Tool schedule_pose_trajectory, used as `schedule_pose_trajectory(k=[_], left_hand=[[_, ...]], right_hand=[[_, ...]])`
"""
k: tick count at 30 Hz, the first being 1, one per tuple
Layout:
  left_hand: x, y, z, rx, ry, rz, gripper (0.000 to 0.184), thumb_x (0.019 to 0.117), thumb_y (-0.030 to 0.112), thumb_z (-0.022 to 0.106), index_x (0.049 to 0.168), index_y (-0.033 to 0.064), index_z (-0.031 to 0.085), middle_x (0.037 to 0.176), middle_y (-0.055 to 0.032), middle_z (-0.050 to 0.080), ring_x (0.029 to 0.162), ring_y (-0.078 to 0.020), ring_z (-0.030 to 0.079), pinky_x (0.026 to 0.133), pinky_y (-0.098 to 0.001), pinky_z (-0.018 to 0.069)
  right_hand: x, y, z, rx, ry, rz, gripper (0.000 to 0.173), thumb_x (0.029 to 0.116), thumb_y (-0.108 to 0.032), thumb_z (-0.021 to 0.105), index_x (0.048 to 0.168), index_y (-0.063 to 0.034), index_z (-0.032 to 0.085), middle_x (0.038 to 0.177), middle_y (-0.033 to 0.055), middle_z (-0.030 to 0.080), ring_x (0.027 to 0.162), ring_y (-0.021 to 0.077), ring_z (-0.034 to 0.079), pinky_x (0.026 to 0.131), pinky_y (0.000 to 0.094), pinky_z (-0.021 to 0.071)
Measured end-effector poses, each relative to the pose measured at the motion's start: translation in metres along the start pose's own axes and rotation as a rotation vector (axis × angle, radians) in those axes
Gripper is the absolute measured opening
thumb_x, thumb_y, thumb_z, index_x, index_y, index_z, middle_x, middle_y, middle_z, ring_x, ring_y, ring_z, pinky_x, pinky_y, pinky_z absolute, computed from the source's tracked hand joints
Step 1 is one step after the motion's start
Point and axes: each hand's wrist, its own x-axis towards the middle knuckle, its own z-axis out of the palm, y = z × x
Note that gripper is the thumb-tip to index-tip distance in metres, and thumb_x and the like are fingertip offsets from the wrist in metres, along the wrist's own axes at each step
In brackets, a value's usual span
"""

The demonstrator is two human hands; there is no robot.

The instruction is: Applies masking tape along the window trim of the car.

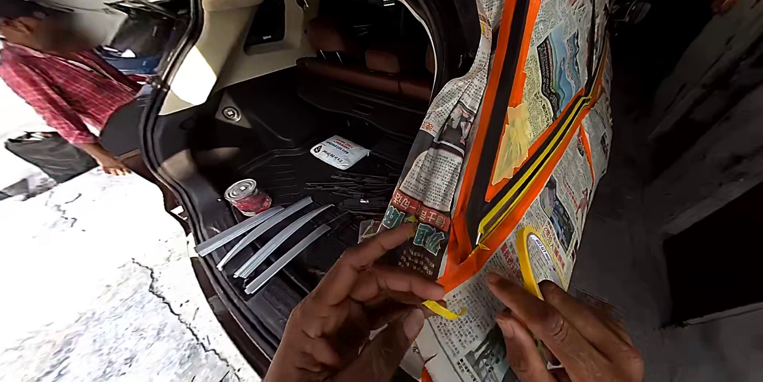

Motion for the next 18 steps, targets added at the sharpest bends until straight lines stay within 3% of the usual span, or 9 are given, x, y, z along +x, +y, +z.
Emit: schedule_pose_trajectory(k=[6,9,12,18], left_hand=[[0.032,0.004,-0.006,0.115,-0.107,0.137,0.065,0.0935,0.003,0.072,0.152,0.0115,0.045,0.103,-0.0098,0.075,0.09,-0.0241,0.074,0.085,-0.0346,0.0643],[0.068,0.01,-0.016,0.068,-0.256,0.014,0.079,0.0923,0.003,0.072,0.159,0.0214,0.035,0.107,-0.009,0.073,0.085,-0.0234,0.073,0.075,-0.0306,0.0644],[0.101,0.011,-0.018,-0.001,-0.412,-0.103,0.087,0.0925,-0.001,0.07,0.162,0.0251,0.025,0.112,-0.0104,0.071,0.078,-0.0233,0.071,0.068,-0.0292,0.0632],[0.128,0.013,-0.012,-0.048,-0.59,-0.289,0.086,0.0933,-0.002,0.069,0.162,0.0254,0.026,0.114,-0.0147,0.071,0.086,-0.0276,0.074,0.081,-0.0352,0.0644]], right_hand=[[0.007,-0.038,0.006,0.013,0.069,0.099,0.026,0.1034,-0.028,0.06,0.115,-0.0122,0.076,0.079,0.0027,0.061,0.065,0.004,0.053,0.055,0.0163,0.0413],[0.005,-0.037,0.01,-0.13,0.191,0.093,0.025,0.1034,-0.023,0.058,0.121,-0.0154,0.074,0.078,0.0006,0.059,0.062,0.0021,0.051,0.053,0.016,0.0414],[-0.001,-0.028,0.015,-0.322,0.291,0.059,0.029,0.1013,-0.023,0.06,0.128,-0.0195,0.071,0.076,0.0012,0.054,0.058,0.0054,0.046,0.05,0.0195,0.0371],[-0.01,-0.027,0.018,-0.581,0.338,-0.012,0.031,0.098,-0.021,0.067,0.128,-0.0248,0.07,0.08,0.0058,0.057,0.062,0.0127,0.052,0.052,0.0248,0.0392]])
